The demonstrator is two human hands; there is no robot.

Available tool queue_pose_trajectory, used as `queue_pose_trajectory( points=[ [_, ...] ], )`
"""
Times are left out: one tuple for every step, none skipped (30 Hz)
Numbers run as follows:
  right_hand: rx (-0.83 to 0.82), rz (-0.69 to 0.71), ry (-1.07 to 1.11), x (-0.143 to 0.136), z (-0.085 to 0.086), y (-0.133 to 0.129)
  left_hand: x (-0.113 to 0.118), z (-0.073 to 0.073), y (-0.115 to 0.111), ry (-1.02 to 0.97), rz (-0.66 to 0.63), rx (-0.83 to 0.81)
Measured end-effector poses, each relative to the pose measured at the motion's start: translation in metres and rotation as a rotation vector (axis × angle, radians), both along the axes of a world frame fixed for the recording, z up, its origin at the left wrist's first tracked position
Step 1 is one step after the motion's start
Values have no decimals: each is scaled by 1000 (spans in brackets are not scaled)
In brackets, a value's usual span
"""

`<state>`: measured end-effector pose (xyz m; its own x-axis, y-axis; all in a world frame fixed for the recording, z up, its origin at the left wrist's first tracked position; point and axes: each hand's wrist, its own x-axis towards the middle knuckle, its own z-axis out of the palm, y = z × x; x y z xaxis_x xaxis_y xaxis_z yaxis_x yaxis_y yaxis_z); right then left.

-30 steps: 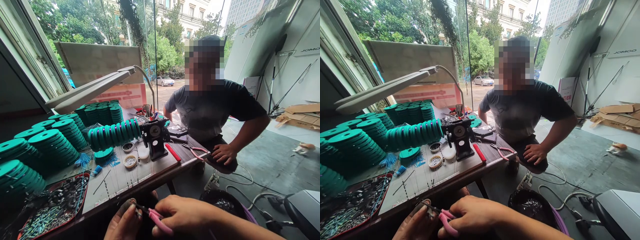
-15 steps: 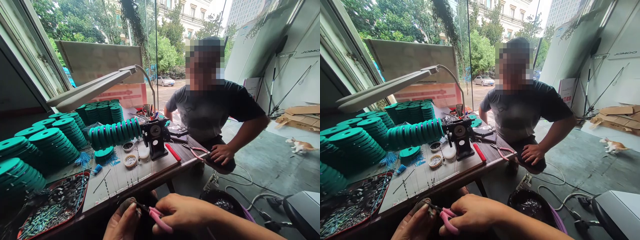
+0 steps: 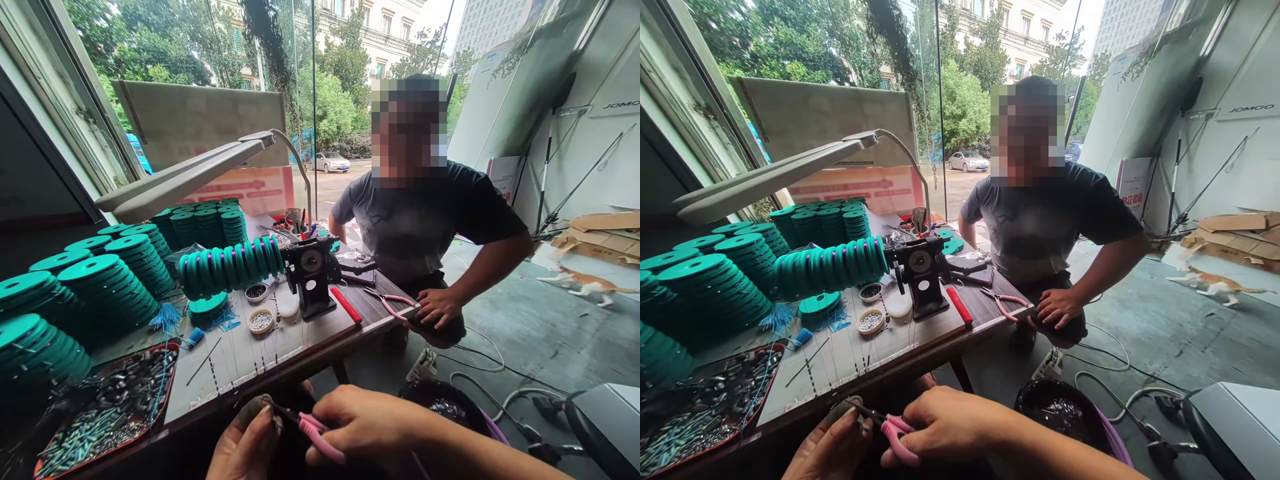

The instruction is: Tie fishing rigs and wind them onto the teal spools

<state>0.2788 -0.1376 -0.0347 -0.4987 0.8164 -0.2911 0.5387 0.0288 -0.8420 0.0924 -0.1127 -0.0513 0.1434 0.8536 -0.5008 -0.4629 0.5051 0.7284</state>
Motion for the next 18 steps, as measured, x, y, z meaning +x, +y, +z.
queue_pose_trajectory(
  points=[
    [8, -3, -5, 0, 0, 0, 0, 0, 0, 3, -7, 3],
    [17, -7, -10, 0, -1, 0, 0, 0, 1, 6, -15, 10],
    [26, -11, -16, 0, 0, 0, 1, 0, 1, 7, -25, 20],
    [34, -15, -22, 0, 0, 0, 2, 1, 1, 9, -32, 29],
    [41, -18, -27, 0, 0, -1, 2, 2, 1, 11, -38, 34],
    [43, -19, -31, 0, 1, -1, 3, 3, 0, 15, -38, 37],
    [42, -21, -34, 0, 1, -1, 3, 4, 0, 20, -35, 37],
    [38, -20, -35, 0, 2, -1, 4, 5, 0, 24, -32, 35],
    [37, -21, -40, 0, 2, -1, 4, 6, -1, 29, -32, 31],
    [42, -26, -50, -1, 2, -1, 4, 6, -1, 33, -29, 28],
    [54, -32, -63, -1, 1, -1, 3, 6, -1, 35, -25, 27],
    [72, -39, -77, -1, 1, -1, 3, 6, -1, 37, -22, 26],
    [92, -45, -90, -2, 0, 0, 3, 6, -1, 40, -21, 26],
    [111, -49, -100, -2, -1, 0, 3, 5, -1, 43, -23, 28],
    [130, -53, -107, -2, -2, 0, 3, 5, 0, 43, -27, 32],
    [144, -55, -110, -2, -3, 0, 3, 4, 0, 44, -31, 34],
    [155, -57, -111, -2, -4, 0, 3, 3, 0, 45, -39, 35],
    [156, -58, -107, -2, -4, 0, 3, 2, 1, 47, -42, 33]
  ],
)
